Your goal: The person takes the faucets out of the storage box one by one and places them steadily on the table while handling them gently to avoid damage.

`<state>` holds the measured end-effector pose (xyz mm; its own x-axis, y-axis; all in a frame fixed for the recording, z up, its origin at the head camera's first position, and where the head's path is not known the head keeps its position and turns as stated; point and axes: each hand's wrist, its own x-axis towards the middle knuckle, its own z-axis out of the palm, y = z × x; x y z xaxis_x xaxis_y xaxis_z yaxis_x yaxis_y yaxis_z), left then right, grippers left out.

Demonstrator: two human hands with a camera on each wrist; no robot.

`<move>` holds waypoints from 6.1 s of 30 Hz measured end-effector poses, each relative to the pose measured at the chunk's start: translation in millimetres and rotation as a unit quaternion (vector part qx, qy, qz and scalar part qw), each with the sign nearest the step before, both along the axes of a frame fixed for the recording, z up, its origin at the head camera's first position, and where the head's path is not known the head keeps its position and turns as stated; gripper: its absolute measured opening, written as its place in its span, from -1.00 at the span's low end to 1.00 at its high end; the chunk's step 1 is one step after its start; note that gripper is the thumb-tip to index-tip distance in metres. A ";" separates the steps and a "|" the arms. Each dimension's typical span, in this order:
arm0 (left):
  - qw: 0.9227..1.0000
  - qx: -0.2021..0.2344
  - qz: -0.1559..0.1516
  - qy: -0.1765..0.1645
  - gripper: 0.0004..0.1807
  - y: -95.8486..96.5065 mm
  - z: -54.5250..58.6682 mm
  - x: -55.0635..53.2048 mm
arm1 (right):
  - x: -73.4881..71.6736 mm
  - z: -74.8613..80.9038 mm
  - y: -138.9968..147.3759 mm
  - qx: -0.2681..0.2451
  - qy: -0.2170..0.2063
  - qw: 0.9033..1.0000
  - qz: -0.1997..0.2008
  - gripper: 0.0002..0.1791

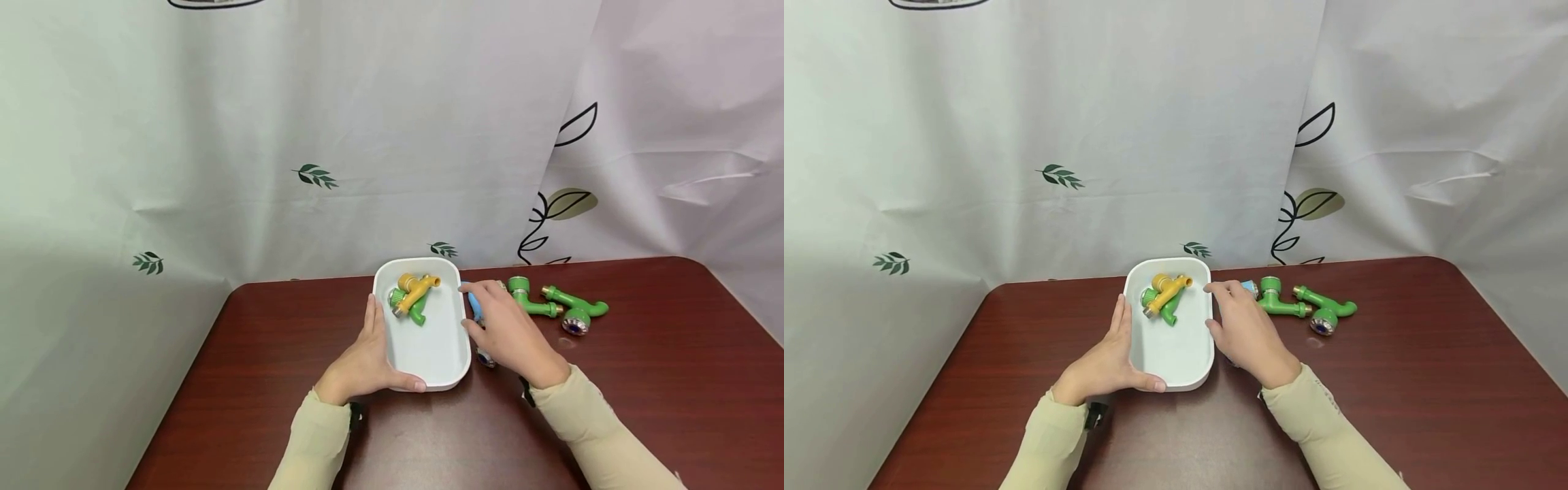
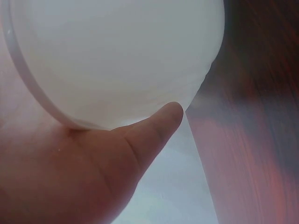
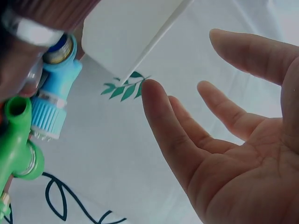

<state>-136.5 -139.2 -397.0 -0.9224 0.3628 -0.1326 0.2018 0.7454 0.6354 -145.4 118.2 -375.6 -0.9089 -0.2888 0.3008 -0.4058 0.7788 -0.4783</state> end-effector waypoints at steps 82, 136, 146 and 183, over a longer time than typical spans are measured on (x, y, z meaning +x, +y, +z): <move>1.000 0.000 -0.010 0.009 0.69 1.2 1.2 -0.1 | -101.3 -18.6 -43.2 0.154 -0.067 0.963 0.209 -0.43; 1.000 0.004 -0.011 0.008 0.68 0.4 0.2 0.1 | -98.1 -25.4 -45.1 0.125 -0.031 0.974 0.185 -0.64; 1.000 0.006 -0.011 0.009 0.68 0.7 0.8 0.4 | -98.3 -24.9 -43.5 0.119 0.034 0.969 0.213 -0.70; 1.000 -0.005 -0.006 0.010 0.70 1.0 0.3 0.3 | -84.1 -25.9 -22.9 0.055 0.104 0.972 0.206 -0.66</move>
<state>-136.2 -138.2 -396.8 -0.9205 0.3729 -0.1171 0.2240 0.7488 0.6238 -229.5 95.3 -401.5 -0.6329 -0.6554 0.4121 -0.7723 0.5723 -0.2759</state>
